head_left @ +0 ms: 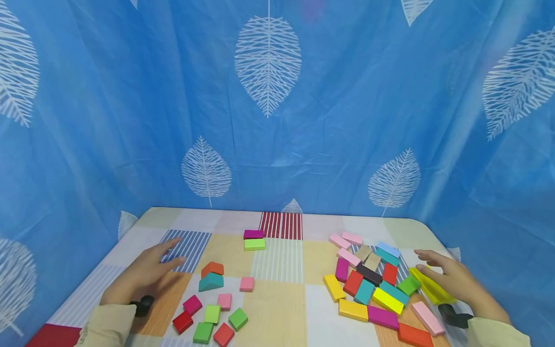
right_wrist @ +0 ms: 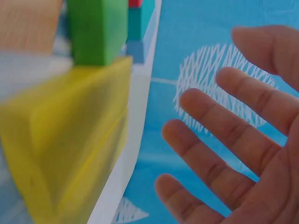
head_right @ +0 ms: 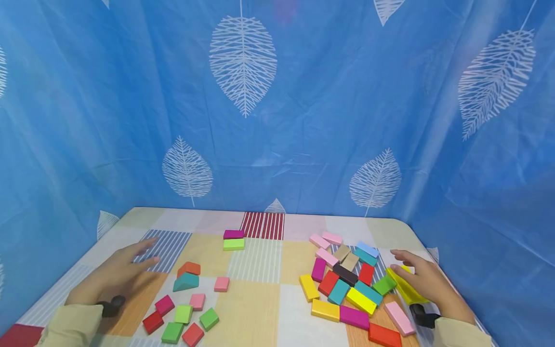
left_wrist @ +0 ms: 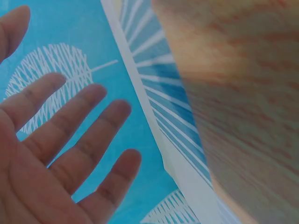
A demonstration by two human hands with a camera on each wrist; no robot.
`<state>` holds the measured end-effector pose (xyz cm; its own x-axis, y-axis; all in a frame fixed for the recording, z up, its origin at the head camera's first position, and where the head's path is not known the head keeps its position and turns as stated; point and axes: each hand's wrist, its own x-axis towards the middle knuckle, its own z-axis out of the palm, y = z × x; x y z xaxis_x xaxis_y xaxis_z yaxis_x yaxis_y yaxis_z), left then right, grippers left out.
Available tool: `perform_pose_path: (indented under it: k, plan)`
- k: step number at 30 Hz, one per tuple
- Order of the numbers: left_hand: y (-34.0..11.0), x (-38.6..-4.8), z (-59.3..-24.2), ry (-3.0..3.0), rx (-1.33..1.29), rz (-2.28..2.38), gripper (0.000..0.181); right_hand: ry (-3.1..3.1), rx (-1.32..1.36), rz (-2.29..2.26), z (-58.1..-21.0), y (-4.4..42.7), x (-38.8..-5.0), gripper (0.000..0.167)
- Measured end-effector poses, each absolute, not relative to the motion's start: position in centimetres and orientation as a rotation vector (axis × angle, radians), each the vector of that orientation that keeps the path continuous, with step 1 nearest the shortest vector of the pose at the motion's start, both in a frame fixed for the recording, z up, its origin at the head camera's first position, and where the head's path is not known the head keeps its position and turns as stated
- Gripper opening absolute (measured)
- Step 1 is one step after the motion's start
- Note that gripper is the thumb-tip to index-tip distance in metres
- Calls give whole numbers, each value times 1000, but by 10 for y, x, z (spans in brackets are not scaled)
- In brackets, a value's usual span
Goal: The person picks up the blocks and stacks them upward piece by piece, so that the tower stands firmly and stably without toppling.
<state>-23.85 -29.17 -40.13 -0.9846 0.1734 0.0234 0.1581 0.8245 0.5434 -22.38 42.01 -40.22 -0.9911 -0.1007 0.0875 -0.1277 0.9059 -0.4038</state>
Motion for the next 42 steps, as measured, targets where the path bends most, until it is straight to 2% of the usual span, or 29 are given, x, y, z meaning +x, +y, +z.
perform_pose_path:
  k: [6,13,23,34,42]
  plan:
    - [-281,-243,-394,2872,273,1007,68,-2988,289,803,-397,405,-221,54]
    - [-271,-248,-385,2825,482,1102,61,-2933,557,1127,-398,386,-223,52]
    - [-247,-259,-372,2733,598,1132,56,-2823,809,1525,-407,360,-228,52]
    - [-208,-281,-371,2662,671,1096,51,-2773,989,1708,-414,330,-232,51]
    - [-183,-297,-371,2626,696,1058,48,-2790,1070,1637,-412,311,-239,50]
